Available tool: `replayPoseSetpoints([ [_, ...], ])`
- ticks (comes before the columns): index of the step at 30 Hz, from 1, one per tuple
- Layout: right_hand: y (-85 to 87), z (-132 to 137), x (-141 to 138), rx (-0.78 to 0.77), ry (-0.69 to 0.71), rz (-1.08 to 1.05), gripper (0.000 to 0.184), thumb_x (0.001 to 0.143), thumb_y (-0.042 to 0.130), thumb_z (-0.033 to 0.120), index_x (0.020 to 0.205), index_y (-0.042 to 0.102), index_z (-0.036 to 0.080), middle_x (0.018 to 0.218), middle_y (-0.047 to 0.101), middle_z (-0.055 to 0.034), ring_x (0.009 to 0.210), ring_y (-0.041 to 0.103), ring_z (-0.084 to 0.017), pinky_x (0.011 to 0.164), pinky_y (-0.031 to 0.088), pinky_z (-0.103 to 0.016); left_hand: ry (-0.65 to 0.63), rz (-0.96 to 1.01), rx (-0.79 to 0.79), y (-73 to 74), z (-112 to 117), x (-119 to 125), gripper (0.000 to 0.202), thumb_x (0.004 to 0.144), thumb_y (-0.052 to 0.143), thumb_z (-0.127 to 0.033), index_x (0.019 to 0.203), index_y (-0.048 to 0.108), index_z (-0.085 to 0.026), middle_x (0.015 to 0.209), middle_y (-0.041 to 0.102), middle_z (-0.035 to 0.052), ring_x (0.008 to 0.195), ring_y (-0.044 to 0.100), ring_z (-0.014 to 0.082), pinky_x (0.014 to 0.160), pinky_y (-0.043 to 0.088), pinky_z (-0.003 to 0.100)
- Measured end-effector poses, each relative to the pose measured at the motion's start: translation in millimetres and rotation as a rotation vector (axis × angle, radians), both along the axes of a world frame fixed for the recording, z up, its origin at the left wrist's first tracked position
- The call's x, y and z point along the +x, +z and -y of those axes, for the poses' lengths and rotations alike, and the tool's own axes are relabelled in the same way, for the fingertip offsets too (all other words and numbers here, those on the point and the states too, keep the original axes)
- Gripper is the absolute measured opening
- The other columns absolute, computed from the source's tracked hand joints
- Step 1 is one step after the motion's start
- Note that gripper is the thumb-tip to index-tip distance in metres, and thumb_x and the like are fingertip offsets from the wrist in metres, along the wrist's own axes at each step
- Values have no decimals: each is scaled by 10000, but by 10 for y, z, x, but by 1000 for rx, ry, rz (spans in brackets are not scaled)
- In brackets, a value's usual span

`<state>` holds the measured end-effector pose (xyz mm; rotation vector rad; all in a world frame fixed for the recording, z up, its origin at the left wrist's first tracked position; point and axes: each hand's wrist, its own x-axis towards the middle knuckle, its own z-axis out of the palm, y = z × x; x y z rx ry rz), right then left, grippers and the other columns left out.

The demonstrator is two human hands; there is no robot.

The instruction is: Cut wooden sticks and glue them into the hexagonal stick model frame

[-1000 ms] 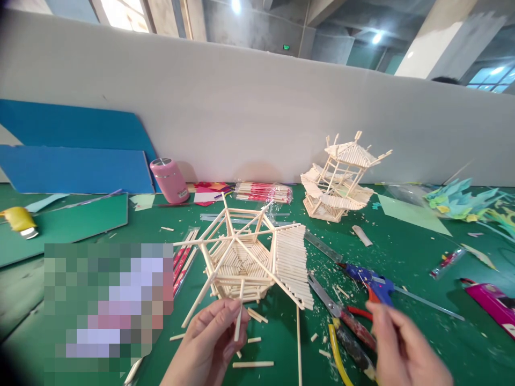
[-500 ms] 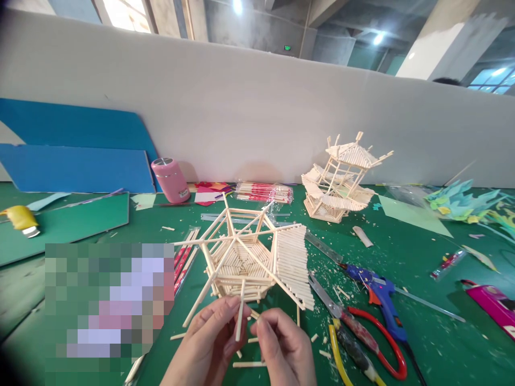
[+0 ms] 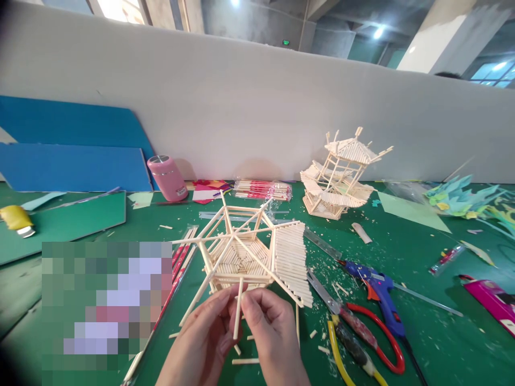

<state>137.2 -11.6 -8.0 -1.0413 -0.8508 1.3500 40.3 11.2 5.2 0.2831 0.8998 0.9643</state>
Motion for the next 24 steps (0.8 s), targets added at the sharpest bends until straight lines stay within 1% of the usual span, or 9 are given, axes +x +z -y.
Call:
replayPoseSetpoints([
  [4, 31, -43, -43, -10, 4, -19, 312, 832, 523, 367, 596, 569, 168, 520, 511, 19, 483, 439, -94, 494, 368, -206, 5, -15, 60, -14, -8, -10, 243, 663, 683, -313, 818, 710, -127, 450, 448, -40, 430, 329, 54, 405, 254, 152],
  [7, 48, -59, -70, -7, 14, -75, 319, 824, 523, 384, 595, 585, 172, 500, 516, 18, 460, 463, -103, 485, 369, -218, 2, -33, 74, -27, -13, -11, 259, 679, 673, -338, 831, 703, -130, 449, 437, -43, 428, 307, 52, 401, 229, 152],
  [11, 49, -69, -88, -16, -2, -126, 319, 813, 539, 381, 571, 575, 177, 477, 516, 24, 426, 457, -101, 468, 370, -223, -13, -16, 80, -42, -11, -10, 267, 701, 659, -332, 864, 691, -122, 427, 437, -44, 425, 304, 54, 399, 203, 157],
  [14, 36, -76, -97, 5, 17, -189, 312, 825, 529, 362, 578, 585, 181, 444, 518, 27, 430, 491, -112, 491, 399, -238, -28, -2, 89, -60, 3, -15, 268, 734, 629, -319, 914, 679, -126, 405, 459, -41, 405, 290, 49, 406, 199, 159],
  [18, 14, -77, -104, -36, -7, -195, 305, 809, 546, 375, 579, 585, 178, 438, 533, 29, 430, 521, -118, 478, 417, -237, -34, 12, 96, -86, 5, -16, 262, 756, 606, -298, 942, 672, -126, 397, 476, -35, 392, 276, 45, 400, 176, 163],
  [24, -94, -88, -104, -45, -19, -189, 310, 809, 544, 388, 590, 543, 169, 391, 495, 43, 345, 460, -91, 382, 355, -204, -35, 32, 91, -111, -22, -1, 262, 752, 611, -299, 938, 669, -124, 400, 477, -33, 390, 288, 46, 396, 182, 165],
])
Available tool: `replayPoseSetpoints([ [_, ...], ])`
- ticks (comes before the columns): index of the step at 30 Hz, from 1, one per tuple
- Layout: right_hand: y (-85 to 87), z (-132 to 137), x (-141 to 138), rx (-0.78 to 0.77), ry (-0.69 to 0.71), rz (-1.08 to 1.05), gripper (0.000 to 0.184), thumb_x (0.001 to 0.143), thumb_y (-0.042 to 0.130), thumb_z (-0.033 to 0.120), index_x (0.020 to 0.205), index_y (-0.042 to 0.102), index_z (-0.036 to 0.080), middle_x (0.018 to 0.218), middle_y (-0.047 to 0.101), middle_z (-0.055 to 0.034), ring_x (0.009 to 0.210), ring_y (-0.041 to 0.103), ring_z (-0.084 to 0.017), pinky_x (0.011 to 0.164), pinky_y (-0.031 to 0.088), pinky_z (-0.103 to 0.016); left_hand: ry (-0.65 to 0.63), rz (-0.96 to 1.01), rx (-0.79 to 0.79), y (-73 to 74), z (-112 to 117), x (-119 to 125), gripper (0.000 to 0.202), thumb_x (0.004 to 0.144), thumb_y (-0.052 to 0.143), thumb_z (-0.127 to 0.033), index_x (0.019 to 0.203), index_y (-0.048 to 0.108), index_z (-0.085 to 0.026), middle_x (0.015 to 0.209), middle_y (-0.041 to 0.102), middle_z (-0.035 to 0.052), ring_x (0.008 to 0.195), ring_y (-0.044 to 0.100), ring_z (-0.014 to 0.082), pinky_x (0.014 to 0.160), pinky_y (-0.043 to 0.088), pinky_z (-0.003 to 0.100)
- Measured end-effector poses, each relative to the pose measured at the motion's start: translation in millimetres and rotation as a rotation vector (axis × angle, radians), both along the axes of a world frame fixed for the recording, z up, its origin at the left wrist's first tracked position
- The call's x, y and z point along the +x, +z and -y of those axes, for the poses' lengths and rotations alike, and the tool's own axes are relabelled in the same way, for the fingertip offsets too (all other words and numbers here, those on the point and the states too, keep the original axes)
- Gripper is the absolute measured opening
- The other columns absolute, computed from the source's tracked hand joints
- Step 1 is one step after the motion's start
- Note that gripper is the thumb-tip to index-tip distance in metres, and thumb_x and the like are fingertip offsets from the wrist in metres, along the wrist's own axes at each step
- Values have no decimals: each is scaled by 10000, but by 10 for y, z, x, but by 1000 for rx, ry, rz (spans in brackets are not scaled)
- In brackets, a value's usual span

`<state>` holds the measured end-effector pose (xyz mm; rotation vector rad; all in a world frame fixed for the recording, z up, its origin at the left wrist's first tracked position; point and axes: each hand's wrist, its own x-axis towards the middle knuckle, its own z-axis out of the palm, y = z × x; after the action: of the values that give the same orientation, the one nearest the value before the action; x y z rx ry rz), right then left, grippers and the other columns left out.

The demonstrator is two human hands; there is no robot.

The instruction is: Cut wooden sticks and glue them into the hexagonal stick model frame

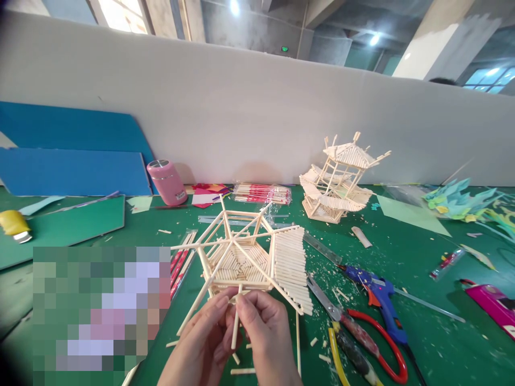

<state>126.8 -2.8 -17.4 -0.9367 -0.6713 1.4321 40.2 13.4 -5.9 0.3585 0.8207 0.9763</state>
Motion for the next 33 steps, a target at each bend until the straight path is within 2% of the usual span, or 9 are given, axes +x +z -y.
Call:
replayPoseSetpoints([
  [3, -32, -9, -5, 4, -7, -3, 316, 802, 555, 394, 584, 528, 167, 401, 510, 35, 349, 455, -86, 390, 369, -204, -3, 20, -6, -9, 5, -2, 267, 747, 614, -301, 939, 666, -124, 400, 481, -32, 388, 297, 50, 394, 203, 172],
  [10, 20, 7, -26, -32, -18, -13, 314, 818, 541, 381, 584, 519, 172, 397, 501, 44, 316, 418, -73, 367, 351, -191, -1, 29, -23, -28, 24, -17, 295, 735, 624, -316, 960, 665, -130, 408, 502, -25, 385, 315, 49, 396, 212, 172],
  [19, -62, -13, -11, -7, -33, 46, 319, 823, 547, 363, 581, 516, 159, 401, 502, 39, 369, 432, -64, 421, 350, -181, -3, 34, -30, -32, 6, -17, 300, 719, 640, -319, 954, 672, -135, 411, 505, -24, 384, 315, 47, 392, 206, 171],
  [29, -57, -11, -13, -7, -31, 22, 310, 820, 548, 361, 583, 526, 164, 405, 517, 38, 339, 423, -69, 406, 345, -192, -4, 31, -33, -30, 12, -15, 286, 713, 645, -311, 938, 678, -138, 404, 497, -27, 381, 306, 44, 391, 202, 166],
  [33, 1, -2, -27, -39, -34, -7, 311, 806, 560, 374, 576, 523, 168, 381, 489, 46, 344, 437, -78, 391, 348, -187, 1, 31, -27, -29, 12, -4, 287, 722, 635, -308, 949, 675, -137, 402, 496, -26, 380, 307, 46, 388, 207, 168],
])
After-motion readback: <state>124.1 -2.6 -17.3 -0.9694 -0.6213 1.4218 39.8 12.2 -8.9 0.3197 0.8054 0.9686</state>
